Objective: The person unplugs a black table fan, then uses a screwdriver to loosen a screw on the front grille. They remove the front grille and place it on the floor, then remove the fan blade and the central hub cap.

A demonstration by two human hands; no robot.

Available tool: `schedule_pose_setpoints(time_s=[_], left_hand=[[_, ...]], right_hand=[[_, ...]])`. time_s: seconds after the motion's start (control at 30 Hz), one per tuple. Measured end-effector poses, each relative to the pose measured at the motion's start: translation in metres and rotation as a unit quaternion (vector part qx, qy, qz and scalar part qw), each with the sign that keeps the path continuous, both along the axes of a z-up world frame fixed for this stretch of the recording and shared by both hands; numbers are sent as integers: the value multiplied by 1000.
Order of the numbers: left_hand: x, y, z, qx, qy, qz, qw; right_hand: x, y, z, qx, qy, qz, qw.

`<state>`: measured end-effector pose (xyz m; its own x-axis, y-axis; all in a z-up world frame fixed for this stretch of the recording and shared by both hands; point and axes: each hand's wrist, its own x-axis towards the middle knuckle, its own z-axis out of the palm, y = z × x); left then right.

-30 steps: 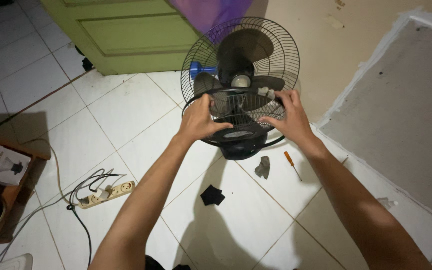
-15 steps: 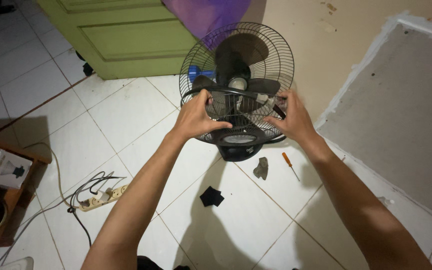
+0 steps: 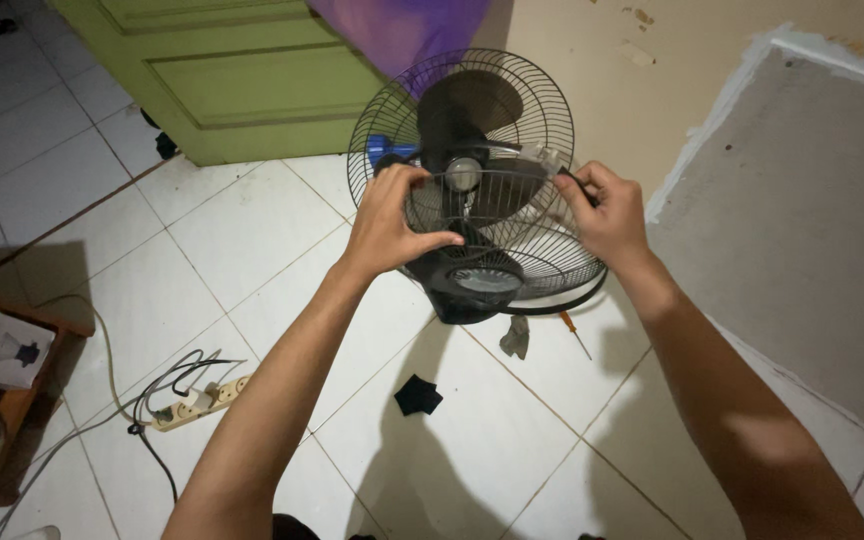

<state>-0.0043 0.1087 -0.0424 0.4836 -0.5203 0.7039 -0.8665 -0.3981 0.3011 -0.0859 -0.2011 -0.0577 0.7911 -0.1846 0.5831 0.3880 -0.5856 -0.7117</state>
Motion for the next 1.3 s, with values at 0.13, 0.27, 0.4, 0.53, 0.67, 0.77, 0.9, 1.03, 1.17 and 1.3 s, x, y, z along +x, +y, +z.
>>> schedule_pose_setpoints(time_s=[0.13,0.27,0.4,0.53,0.67,0.77,0.9,1.03,1.17,1.3], left_hand=[[-1,-8,5,-53,118,-58,990],[-3,-10,17,-25,275,-43,960],[-8,-9,29,-58,247,-69,965],[-5,-5,36,-87,287,-66,952],[-6,-7,31,-109,257,-79,957],[-11,-8,30,-113,255,-81,957],[-20,-14,30,-130,246,-108,954],[-35,-15,31,-107,198,-116,968],[-52,-19,26,-58,162,-74,982],[-71,-21,19,-57,100,-92,989]], right_hand=[[-7,-6,13,27,7,-6,1000],[-7,-20,15,124,73,16,989],[-2,-56,13,155,36,69,985],[-11,-84,11,182,52,55,980],[-25,-99,17,229,84,41,969],[-39,-111,19,217,138,-14,966],[-54,-129,7,236,158,-84,955],[-77,-145,1,197,51,-161,966],[-95,-150,6,208,91,-165,960],[-113,-136,15,149,160,-232,948]])
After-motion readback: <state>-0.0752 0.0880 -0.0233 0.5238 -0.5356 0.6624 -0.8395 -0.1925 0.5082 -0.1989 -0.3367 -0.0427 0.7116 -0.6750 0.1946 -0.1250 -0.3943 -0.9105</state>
